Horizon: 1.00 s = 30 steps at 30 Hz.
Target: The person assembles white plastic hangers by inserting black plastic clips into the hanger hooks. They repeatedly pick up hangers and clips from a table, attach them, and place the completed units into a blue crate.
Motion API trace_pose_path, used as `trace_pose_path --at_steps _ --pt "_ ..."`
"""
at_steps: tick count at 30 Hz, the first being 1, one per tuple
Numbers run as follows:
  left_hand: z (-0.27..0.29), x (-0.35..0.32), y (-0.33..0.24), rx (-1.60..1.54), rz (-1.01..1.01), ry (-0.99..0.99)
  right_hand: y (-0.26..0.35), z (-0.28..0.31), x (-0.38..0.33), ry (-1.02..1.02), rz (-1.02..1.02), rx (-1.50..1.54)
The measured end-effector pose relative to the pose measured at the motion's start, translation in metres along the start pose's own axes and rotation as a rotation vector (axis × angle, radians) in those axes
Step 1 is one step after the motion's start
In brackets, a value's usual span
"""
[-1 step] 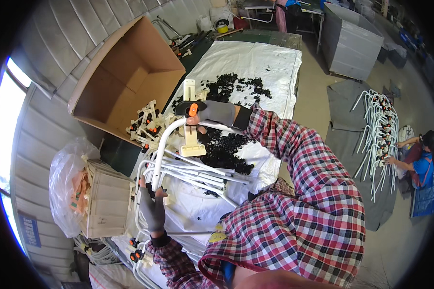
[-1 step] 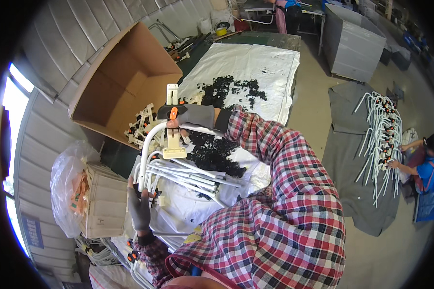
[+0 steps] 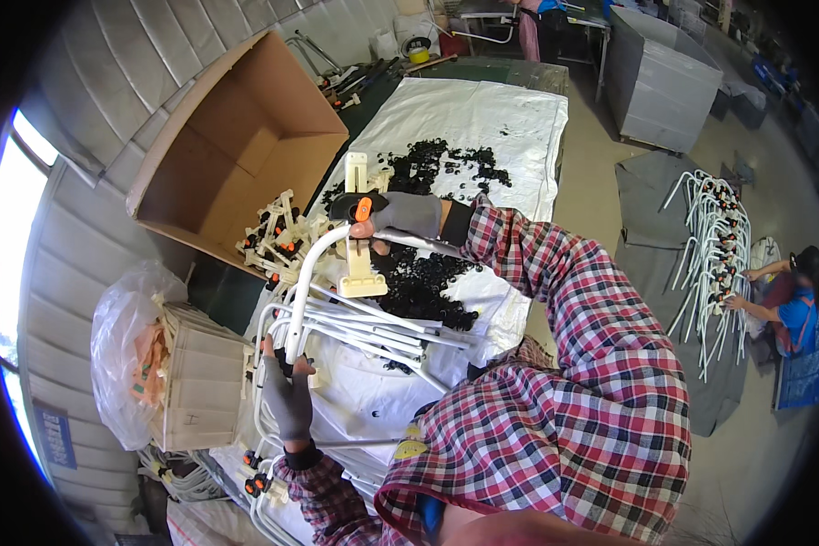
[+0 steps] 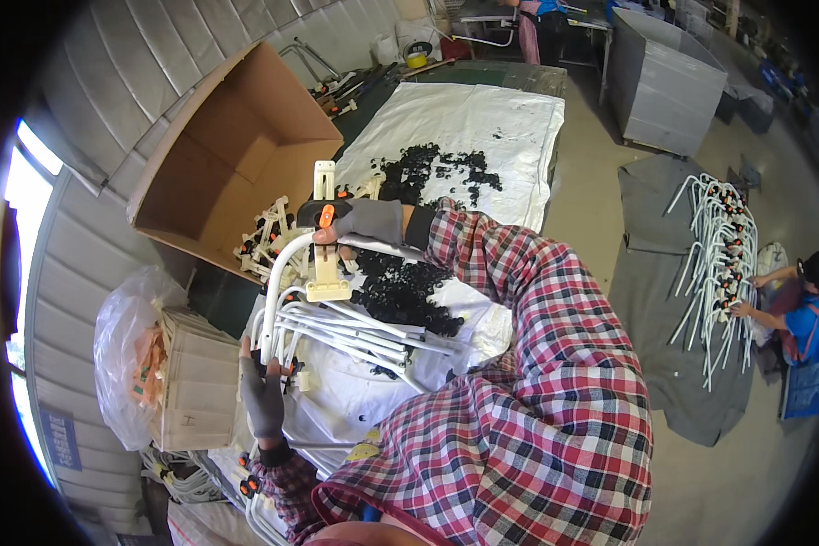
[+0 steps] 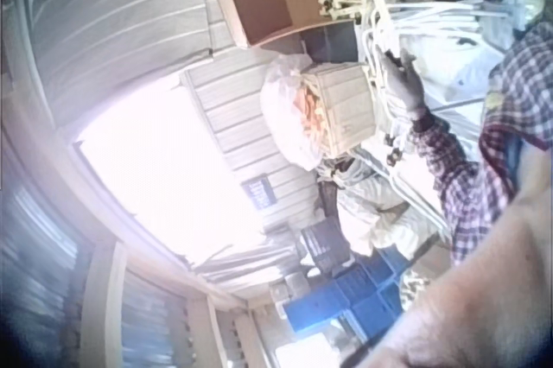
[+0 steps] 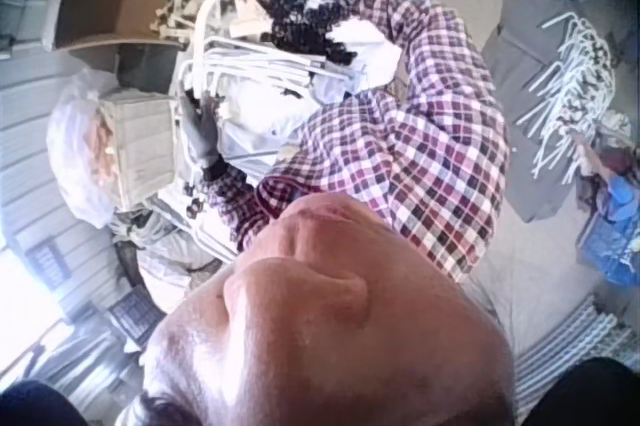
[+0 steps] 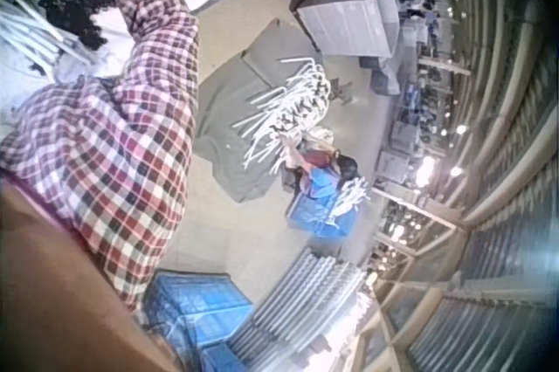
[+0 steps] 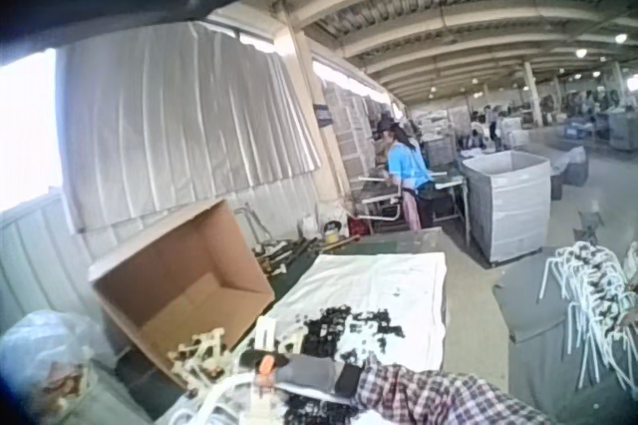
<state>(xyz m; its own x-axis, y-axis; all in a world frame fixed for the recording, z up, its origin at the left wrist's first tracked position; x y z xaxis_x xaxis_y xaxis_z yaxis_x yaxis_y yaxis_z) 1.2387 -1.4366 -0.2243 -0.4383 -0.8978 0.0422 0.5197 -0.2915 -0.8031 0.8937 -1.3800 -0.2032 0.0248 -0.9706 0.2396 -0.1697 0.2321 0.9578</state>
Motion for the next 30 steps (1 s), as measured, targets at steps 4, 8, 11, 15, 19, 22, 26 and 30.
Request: trace_pose_path --at_steps 4,8,11,15,19,22,26,30 --pt "0.002 -0.018 0.000 0.151 0.044 -0.116 -0.002 -0.014 0.001 -0.308 0.538 -0.808" --pt "-0.012 -0.021 -0.019 0.216 0.017 -0.106 0.020 -0.013 -0.008 -0.189 0.412 -0.310" --pt "-0.030 -0.017 -0.034 0.208 -0.107 -0.028 0.040 -0.005 0.014 0.466 -0.021 -0.380" --pt "-0.047 0.019 -0.033 -0.191 0.069 0.202 0.036 -0.083 0.047 0.720 0.588 -0.990" --pt "-0.044 0.049 0.000 -0.013 0.294 0.288 0.013 -0.077 0.056 0.481 0.878 -0.782" --pt "-0.020 0.042 0.037 -0.185 0.382 0.180 -0.032 0.046 0.055 -0.015 0.768 -0.941" --pt "0.044 -0.011 0.093 -0.340 0.476 -0.044 -0.144 0.160 -0.028 -0.347 0.029 -1.285" --pt "0.087 -0.080 0.114 -0.258 0.547 -0.318 -0.209 0.113 -0.031 -0.209 0.093 -0.892"
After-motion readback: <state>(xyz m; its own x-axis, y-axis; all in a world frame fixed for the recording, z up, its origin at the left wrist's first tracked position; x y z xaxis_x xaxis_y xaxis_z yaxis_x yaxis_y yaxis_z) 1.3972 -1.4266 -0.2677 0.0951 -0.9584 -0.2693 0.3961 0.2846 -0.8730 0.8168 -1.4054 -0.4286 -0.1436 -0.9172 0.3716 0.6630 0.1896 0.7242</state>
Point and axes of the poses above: each hand's wrist, its own x-axis towards the middle knuckle, its own z-axis out of the back of the hand, y = z × x, the point moved 3 cm from there along x, towards the middle knuckle, and after that the axes turned 15 degrees about z, right-handed, at the moved point
